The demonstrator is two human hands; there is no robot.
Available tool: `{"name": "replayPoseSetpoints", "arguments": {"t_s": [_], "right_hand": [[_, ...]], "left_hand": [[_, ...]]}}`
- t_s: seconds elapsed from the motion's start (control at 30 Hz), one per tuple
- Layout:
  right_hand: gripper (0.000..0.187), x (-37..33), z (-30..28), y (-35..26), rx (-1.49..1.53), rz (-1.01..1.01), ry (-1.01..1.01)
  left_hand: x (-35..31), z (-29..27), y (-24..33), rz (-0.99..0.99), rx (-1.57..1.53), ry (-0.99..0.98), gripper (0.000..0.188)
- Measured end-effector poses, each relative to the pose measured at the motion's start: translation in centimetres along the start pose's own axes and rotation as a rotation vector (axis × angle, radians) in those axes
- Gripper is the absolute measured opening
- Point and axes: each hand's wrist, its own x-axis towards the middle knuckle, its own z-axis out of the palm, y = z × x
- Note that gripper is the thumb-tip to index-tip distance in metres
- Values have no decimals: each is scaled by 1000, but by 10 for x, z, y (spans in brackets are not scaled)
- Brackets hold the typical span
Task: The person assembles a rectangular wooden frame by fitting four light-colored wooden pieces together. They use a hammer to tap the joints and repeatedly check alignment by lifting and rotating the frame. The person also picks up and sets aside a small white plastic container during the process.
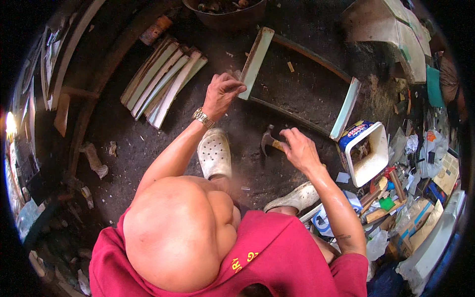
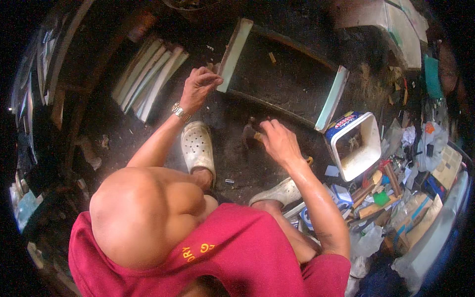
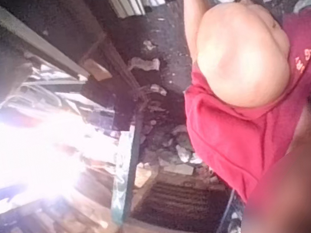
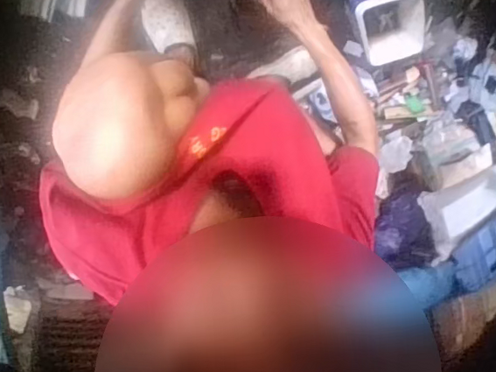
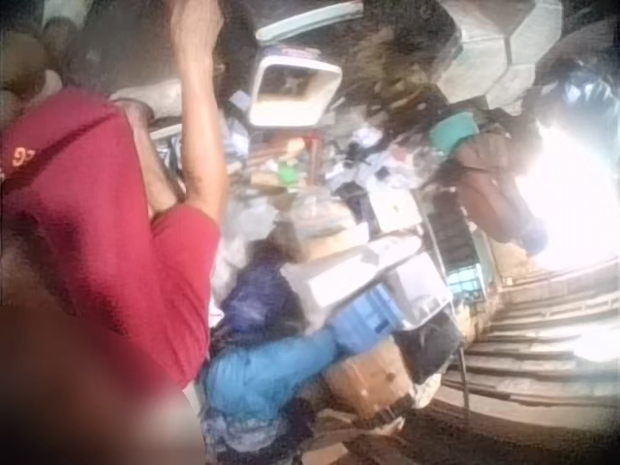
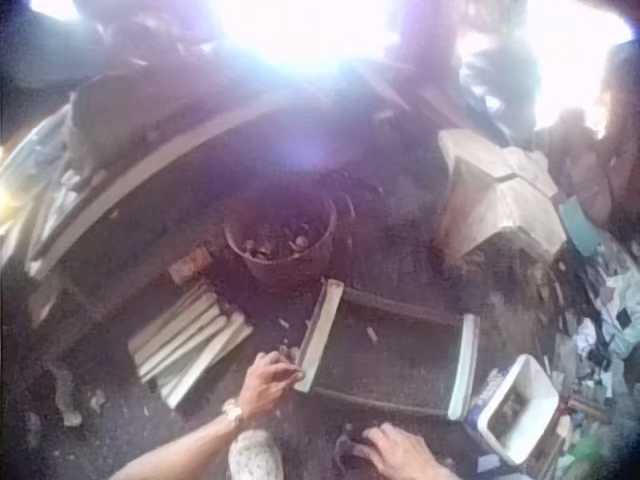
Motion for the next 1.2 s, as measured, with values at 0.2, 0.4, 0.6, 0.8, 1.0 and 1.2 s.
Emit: {"name": "replayPoseSetpoints", "arguments": {"t_s": [0.2,0.4,0.6,0.8,1.0,1.2], "right_hand": [[41,-28,47,27,-139,-51,110],[42,-27,40,29,6,-37,89],[35,-14,11,-9,395,79,199],[37,18,-17,-43,511,37,338],[40,43,-18,-61,426,-80,382],[53,47,-10,-63,213,-203,348]], "left_hand": [[-15,12,-14,-45,-83,1,18],[-12,17,-18,1,-102,30,16],[-17,31,-22,103,-126,197,14],[-25,39,-19,99,-200,271,16],[-27,34,-20,119,-165,217,19],[-29,36,-22,89,-183,216,20]]}}
